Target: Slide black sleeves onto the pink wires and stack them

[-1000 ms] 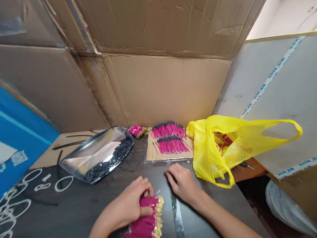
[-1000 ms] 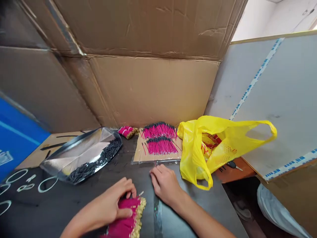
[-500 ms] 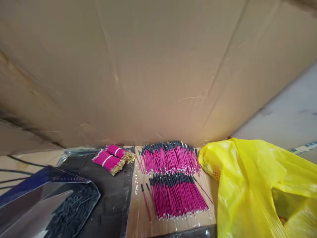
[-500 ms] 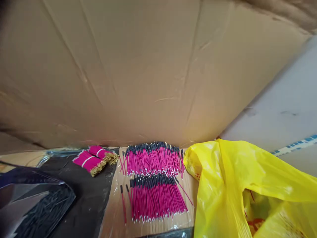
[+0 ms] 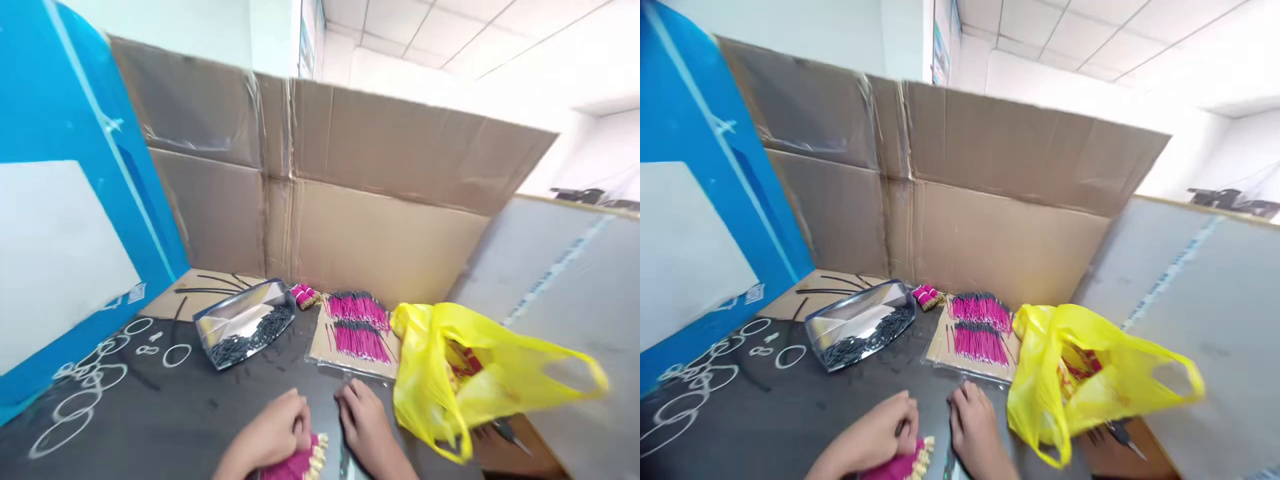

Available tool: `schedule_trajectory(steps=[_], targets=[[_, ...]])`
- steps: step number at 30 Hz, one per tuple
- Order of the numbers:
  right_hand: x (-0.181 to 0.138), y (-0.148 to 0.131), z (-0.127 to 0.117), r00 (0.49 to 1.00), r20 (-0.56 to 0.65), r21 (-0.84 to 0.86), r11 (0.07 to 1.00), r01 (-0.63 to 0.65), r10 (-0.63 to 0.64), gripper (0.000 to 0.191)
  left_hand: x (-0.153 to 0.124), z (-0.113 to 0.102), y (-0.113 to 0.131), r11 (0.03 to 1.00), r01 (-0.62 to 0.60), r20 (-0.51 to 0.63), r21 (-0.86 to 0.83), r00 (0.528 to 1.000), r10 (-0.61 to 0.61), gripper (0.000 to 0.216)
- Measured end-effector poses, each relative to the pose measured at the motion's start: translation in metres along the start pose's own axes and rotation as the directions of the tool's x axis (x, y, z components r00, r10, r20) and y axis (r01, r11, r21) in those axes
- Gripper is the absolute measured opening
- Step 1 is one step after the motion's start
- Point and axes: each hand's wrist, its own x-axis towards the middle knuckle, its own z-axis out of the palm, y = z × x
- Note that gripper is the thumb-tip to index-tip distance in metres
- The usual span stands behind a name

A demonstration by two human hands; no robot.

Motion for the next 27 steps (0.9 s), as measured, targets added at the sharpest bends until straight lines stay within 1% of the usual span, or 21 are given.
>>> schedule_trajectory(steps=[2, 4, 6, 8, 11, 15, 19, 23, 25, 27], targets=[[0.002, -0.009, -0.008, 1.000, -0.014, -0.017, 1.000, 0.007, -0.007, 0.020, -0.009, -0.006, 0.018, 0.999, 0.006, -0.048, 0.032, 0.999, -0.005, 0.003], [-0.005, -0.015, -0.011, 0.998, -0.058, -0.017, 1.000, 0.004, -0.005, 0.021, -0.017, -0.007, 0.022, 0.999, -0.038, -0.092, 0.015, 0.995, 0.039, 0.009], [-0.014, -0.020, -0.010, 0.994, -0.106, -0.003, 1.000, -0.010, 0.010, 0.021, -0.022, -0.007, 0.017, 0.990, -0.120, -0.085, -0.078, 0.990, 0.113, 0.018], [-0.024, -0.026, -0.008, 0.989, -0.144, 0.026, 0.999, -0.031, 0.034, 0.020, -0.024, -0.008, 0.008, 0.972, -0.167, -0.107, -0.164, 0.983, 0.151, 0.026], [-0.038, -0.038, -0.006, 0.978, -0.188, 0.080, 0.994, -0.073, 0.087, 0.019, -0.020, -0.008, -0.003, 0.938, -0.204, -0.164, -0.280, 0.973, 0.163, 0.037], [-0.051, -0.052, -0.007, 0.957, -0.238, 0.135, 0.982, -0.135, 0.164, 0.020, -0.013, -0.004, -0.009, 0.896, -0.238, -0.226, -0.376, 0.961, 0.160, 0.041], [-0.055, -0.058, -0.006, 0.940, -0.272, 0.149, 0.974, -0.169, 0.205, 0.023, -0.007, 0.001, -0.010, 0.903, -0.233, -0.234, -0.362, 0.960, 0.154, 0.043], [-0.048, -0.058, -0.005, 0.934, -0.275, 0.165, 0.968, -0.187, 0.227, 0.027, -0.006, 0.006, -0.007, 0.930, -0.220, -0.256, -0.294, 0.956, 0.145, 0.041], [-0.040, -0.058, -0.004, 0.936, -0.259, 0.195, 0.962, -0.189, 0.236, 0.029, -0.006, 0.008, -0.005, 0.946, -0.210, -0.274, -0.246, 0.951, 0.140, 0.040], [-0.029, -0.059, -0.004, 0.949, -0.213, 0.248, 0.952, -0.178, 0.233, 0.032, -0.006, 0.009, -0.002, 0.960, -0.196, -0.284, -0.202, 0.950, 0.134, 0.040]])
